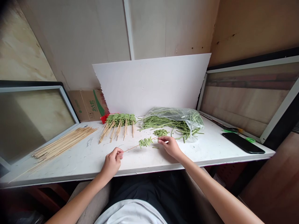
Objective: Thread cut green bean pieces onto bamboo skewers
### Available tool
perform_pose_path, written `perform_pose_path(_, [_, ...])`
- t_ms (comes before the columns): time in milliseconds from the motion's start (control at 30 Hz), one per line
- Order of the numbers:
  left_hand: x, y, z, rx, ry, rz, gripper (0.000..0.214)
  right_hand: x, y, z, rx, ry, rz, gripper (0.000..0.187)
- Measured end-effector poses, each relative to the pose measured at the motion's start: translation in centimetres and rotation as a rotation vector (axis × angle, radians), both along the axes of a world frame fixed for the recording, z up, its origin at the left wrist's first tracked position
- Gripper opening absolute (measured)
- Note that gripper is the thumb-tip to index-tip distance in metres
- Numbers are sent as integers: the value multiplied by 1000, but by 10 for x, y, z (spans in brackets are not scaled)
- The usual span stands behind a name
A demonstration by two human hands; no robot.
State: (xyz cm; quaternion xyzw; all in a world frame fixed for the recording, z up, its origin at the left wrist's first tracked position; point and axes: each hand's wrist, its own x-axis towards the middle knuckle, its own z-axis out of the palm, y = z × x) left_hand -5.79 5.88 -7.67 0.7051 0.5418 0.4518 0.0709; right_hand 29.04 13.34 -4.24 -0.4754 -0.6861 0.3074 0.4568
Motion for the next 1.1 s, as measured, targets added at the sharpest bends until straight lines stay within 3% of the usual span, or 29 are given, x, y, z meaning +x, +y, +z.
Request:
perform_pose_path(100, [0,0,0,5,-1,2,13,3,1,1,-126,205,75,50])
perform_pose_path(200, [0,0,0,8,0,-5,13,2,-3,6,-147,286,124,50])
perform_pose_path(1100, [1,-2,0,-13,36,-13,14,1,-11,14,-186,283,135,57])
